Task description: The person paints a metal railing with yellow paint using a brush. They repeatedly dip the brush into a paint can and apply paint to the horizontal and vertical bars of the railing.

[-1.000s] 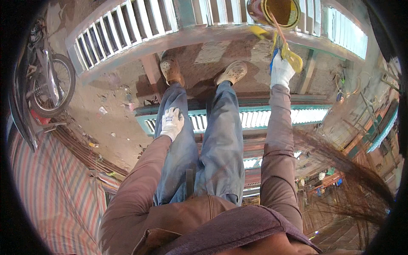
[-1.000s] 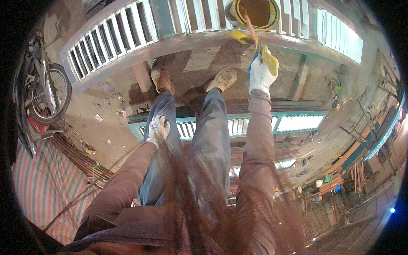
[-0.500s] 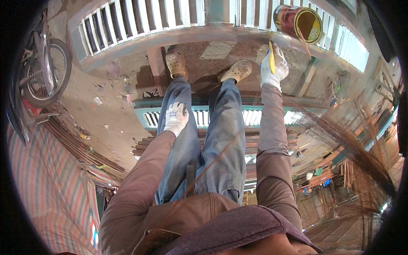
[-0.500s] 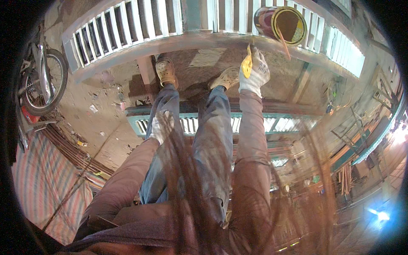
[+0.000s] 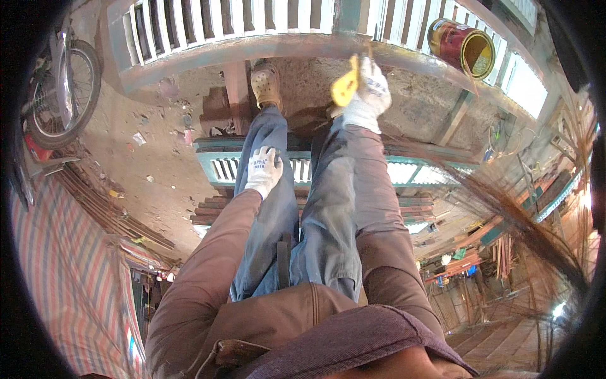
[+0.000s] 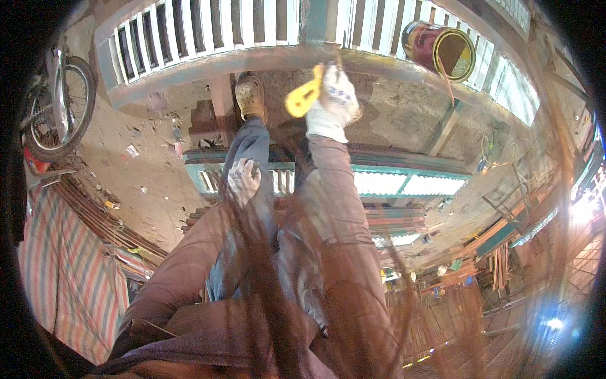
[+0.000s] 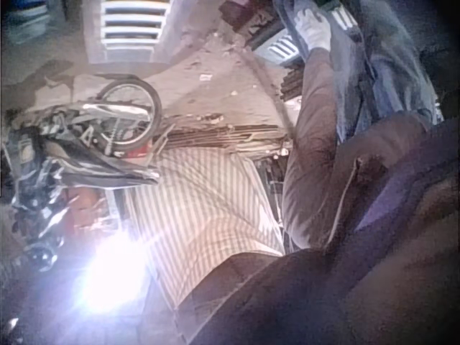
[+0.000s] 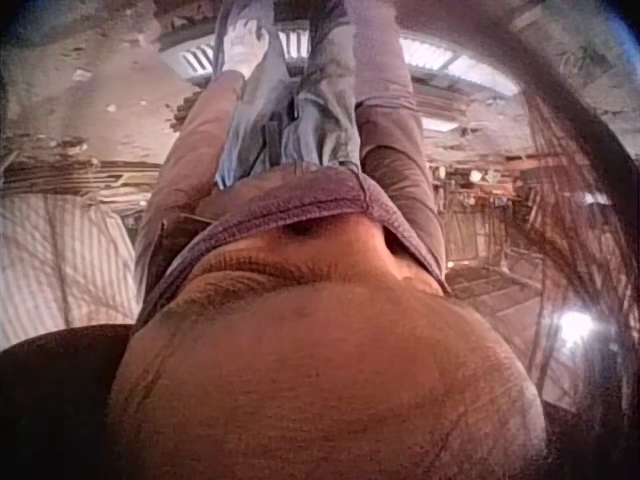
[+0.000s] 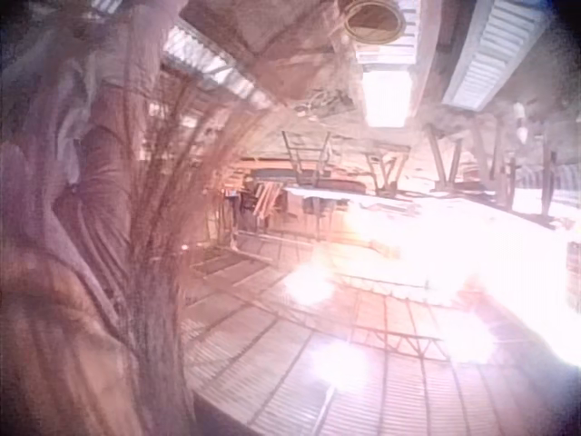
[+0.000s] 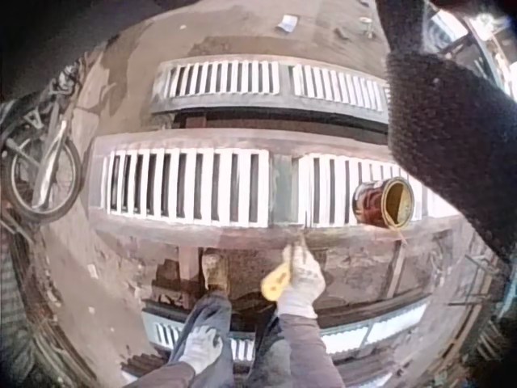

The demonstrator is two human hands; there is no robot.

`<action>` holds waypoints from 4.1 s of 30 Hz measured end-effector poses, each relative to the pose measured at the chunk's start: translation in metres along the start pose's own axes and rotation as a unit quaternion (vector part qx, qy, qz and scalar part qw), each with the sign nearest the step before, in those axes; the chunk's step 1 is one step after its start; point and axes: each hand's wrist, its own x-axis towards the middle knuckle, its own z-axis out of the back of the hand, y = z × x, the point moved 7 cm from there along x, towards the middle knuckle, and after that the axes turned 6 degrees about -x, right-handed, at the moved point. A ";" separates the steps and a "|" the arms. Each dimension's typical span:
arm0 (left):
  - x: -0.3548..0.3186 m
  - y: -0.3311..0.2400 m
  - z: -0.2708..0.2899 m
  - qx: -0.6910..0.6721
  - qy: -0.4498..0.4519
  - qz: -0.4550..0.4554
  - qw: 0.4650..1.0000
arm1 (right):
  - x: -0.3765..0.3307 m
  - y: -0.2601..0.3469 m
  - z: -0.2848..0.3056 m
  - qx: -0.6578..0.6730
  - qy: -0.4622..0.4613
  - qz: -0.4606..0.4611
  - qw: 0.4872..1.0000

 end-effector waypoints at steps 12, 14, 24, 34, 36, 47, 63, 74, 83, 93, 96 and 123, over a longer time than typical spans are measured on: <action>0.002 0.006 -0.015 -0.024 0.061 0.025 0.997 | -0.039 -0.012 0.012 0.354 -0.213 0.099 0.905; -0.004 0.001 -0.013 -0.028 0.060 0.019 0.998 | -0.021 -0.041 0.019 0.143 -0.225 0.179 0.947; 0.000 -0.004 -0.024 0.015 0.088 0.027 0.996 | -0.058 0.054 -0.005 0.096 -0.056 0.212 0.971; 0.007 -0.017 -0.012 0.021 0.057 0.000 0.998 | -0.008 -0.063 -0.021 0.018 -0.134 -0.016 0.991; 0.005 -0.016 -0.016 0.016 0.037 -0.016 0.999 | -0.009 -0.022 -0.007 -0.013 -0.064 -0.010 0.998; 0.003 -0.008 -0.016 0.007 0.063 0.023 0.998 | -0.029 0.040 -0.003 0.124 -0.024 0.088 0.988; 0.002 0.010 -0.010 -0.035 0.049 0.037 0.997 | -0.007 0.021 -0.005 0.000 -0.149 0.264 0.953; 0.015 0.002 0.003 -0.042 0.068 0.037 0.996 | -0.121 -0.026 -0.054 0.018 0.009 0.252 0.967; 0.012 -0.011 -0.017 0.034 0.059 0.017 0.998 | -0.003 -0.243 0.014 0.074 -0.157 -0.090 0.981; 0.007 -0.023 -0.040 0.080 0.081 -0.009 0.993 | 0.042 -0.242 -0.007 0.049 -0.152 0.096 0.982; 0.004 -0.023 -0.043 0.077 0.083 0.005 0.994 | 0.030 -0.200 -0.004 0.027 -0.118 0.214 0.969; 0.006 -0.020 -0.026 0.060 0.065 0.017 0.996 | 0.027 -0.188 0.003 0.088 -0.133 0.097 0.982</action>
